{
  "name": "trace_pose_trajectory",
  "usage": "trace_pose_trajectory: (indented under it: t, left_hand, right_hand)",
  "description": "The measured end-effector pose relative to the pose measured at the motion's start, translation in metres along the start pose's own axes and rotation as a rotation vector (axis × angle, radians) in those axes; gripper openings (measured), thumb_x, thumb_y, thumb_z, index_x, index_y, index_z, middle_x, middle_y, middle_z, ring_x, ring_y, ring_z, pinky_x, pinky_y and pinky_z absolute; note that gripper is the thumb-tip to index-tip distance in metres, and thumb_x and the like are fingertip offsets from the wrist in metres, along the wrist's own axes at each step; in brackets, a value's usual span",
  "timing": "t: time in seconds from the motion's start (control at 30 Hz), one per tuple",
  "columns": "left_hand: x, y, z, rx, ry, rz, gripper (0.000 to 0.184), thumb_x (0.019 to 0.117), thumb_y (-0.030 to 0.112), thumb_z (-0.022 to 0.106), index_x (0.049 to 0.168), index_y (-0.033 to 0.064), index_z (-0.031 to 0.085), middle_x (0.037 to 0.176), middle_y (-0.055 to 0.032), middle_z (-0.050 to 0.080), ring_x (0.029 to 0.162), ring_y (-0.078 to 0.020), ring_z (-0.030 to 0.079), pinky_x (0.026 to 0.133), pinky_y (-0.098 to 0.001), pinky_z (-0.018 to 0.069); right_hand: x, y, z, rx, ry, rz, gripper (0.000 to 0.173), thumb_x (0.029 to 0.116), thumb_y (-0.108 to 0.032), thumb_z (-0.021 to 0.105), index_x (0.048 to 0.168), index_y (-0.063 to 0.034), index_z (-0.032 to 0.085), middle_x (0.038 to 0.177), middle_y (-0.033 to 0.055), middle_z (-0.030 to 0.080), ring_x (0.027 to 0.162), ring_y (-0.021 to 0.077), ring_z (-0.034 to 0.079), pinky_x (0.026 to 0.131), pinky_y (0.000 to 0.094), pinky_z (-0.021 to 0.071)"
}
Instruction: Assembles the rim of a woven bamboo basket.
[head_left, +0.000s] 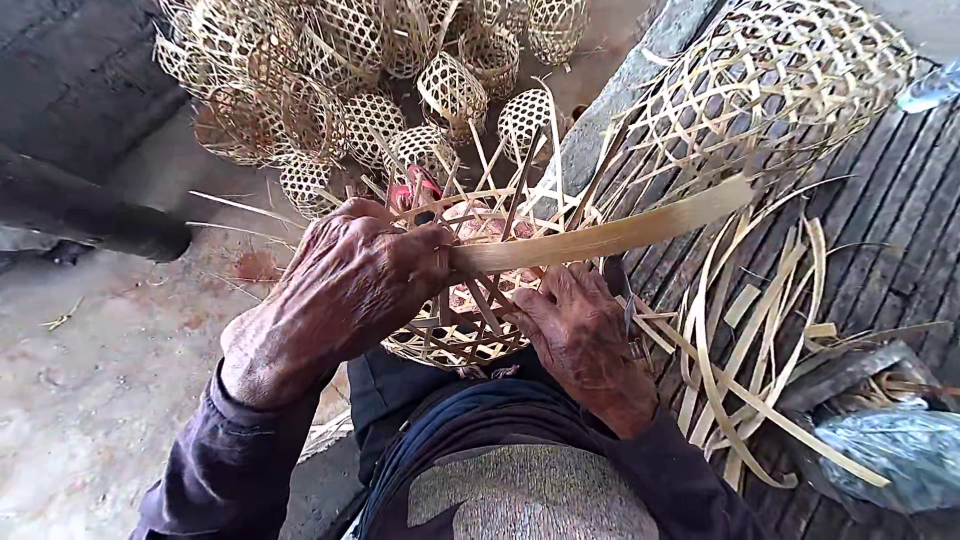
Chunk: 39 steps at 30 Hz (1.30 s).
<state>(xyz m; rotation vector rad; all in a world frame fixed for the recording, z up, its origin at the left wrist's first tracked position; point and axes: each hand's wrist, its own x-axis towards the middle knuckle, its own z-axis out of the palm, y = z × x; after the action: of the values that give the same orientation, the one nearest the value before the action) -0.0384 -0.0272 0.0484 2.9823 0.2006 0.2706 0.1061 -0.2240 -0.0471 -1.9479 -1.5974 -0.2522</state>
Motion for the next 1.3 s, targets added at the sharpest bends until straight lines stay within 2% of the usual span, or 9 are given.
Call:
trace_pose_trajectory:
  t: [0.17,0.27,0.43,0.5,0.63,0.77,0.93,1.13,1.3]
  left_hand:
    - [-0.002,-0.006,0.005,-0.107,0.006,0.072,0.051,0.1008,0.045,0.051,0.14,0.0134,0.061,0.097,-0.0002,0.075,0.089,-0.0165,0.069,0.088,-0.0412,0.0512]
    - [-0.003,-0.01,0.011,-0.375,0.001,0.136,0.033,0.1021,0.038,0.055,0.123,0.0156,0.068,0.087,0.0121,0.071,0.075,0.0056,0.061,0.067,-0.0147,0.0491]
    - [-0.005,-0.01,0.008,-0.52,-0.096,0.23,0.028,0.1016,0.036,0.057,0.111,0.0171,0.075,0.092,0.014,0.07,0.081,0.0098,0.062,0.069,-0.0088,0.0501]
    - [-0.001,-0.013,0.005,-0.532,-0.139,0.251,0.028,0.0991,0.04,0.059,0.108,0.0195,0.076,0.096,0.0147,0.071,0.085,0.01,0.063,0.071,-0.0088,0.0505]
    - [0.014,-0.017,0.006,-0.635,-0.226,0.244,0.026,0.0938,0.037,0.065,0.105,0.0163,0.075,0.079,0.0162,0.068,0.07,0.0101,0.061,0.059,-0.0079,0.0502]
    - [0.008,-0.016,0.009,-0.709,-0.156,0.212,0.02,0.0937,0.032,0.066,0.098,0.0134,0.074,0.074,0.0146,0.064,0.067,0.0088,0.058,0.057,-0.0077,0.0475]
    - [0.011,-0.002,0.012,-0.807,0.008,0.113,0.01,0.0887,0.018,0.072,0.095,0.0111,0.071,0.076,0.0112,0.066,0.066,0.0047,0.062,0.057,-0.0113,0.053]
    - [0.004,-0.006,0.023,-0.901,0.045,0.07,0.019,0.0872,0.018,0.075,0.103,0.0114,0.067,0.08,0.0096,0.071,0.069,0.0006,0.067,0.059,-0.0155,0.0581]
    - [0.003,-0.004,0.026,-0.675,0.175,0.21,0.018,0.0923,0.019,0.069,0.103,0.0051,0.069,0.078,0.0078,0.067,0.069,0.0061,0.06,0.062,-0.0098,0.0501]
  right_hand:
    - [-0.003,-0.004,0.0,0.179,0.05,0.015,0.024,0.0981,-0.029,0.065,0.108,-0.012,0.079,0.086,0.0082,0.064,0.087,0.0255,0.06,0.079,0.0393,0.0477]
    - [-0.012,-0.004,-0.009,0.652,0.093,0.199,0.031,0.0999,-0.034,0.064,0.11,-0.0068,0.074,0.083,-0.0001,0.064,0.08,0.006,0.06,0.075,0.0222,0.0522]
    - [-0.011,0.006,-0.029,1.492,0.18,0.412,0.03,0.1053,-0.038,0.055,0.121,-0.0165,0.069,0.085,-0.006,0.066,0.069,0.0009,0.06,0.062,0.0188,0.0534]
    - [-0.004,0.008,-0.031,1.5,0.199,0.359,0.021,0.1058,-0.031,0.056,0.106,-0.0155,0.069,0.085,-0.004,0.065,0.068,0.0034,0.061,0.06,0.0197,0.0547]
    - [0.01,0.022,-0.034,1.308,0.017,0.14,0.021,0.1058,-0.021,0.056,0.121,-0.0109,0.067,0.107,-0.0028,0.07,0.086,0.0025,0.068,0.073,0.0193,0.0602]
    - [0.025,0.022,-0.034,0.908,-0.002,-0.006,0.022,0.1039,-0.017,0.059,0.118,-0.0014,0.067,0.117,0.003,0.067,0.111,0.0057,0.064,0.095,0.0221,0.0566]
    - [0.041,-0.004,-0.013,0.527,0.246,-0.051,0.022,0.099,-0.022,0.068,0.107,-0.002,0.072,0.108,0.0079,0.065,0.105,0.0089,0.063,0.092,0.0226,0.0523]
    - [0.049,0.011,-0.011,0.644,0.115,-0.132,0.017,0.1032,-0.016,0.06,0.099,-0.0021,0.068,0.106,0.0074,0.064,0.104,0.0087,0.063,0.09,0.0221,0.0536]
    - [0.049,0.009,-0.009,0.786,0.153,0.079,0.014,0.1028,-0.02,0.062,0.101,-0.0064,0.066,0.105,-0.0002,0.064,0.097,0.003,0.064,0.08,0.0186,0.057]
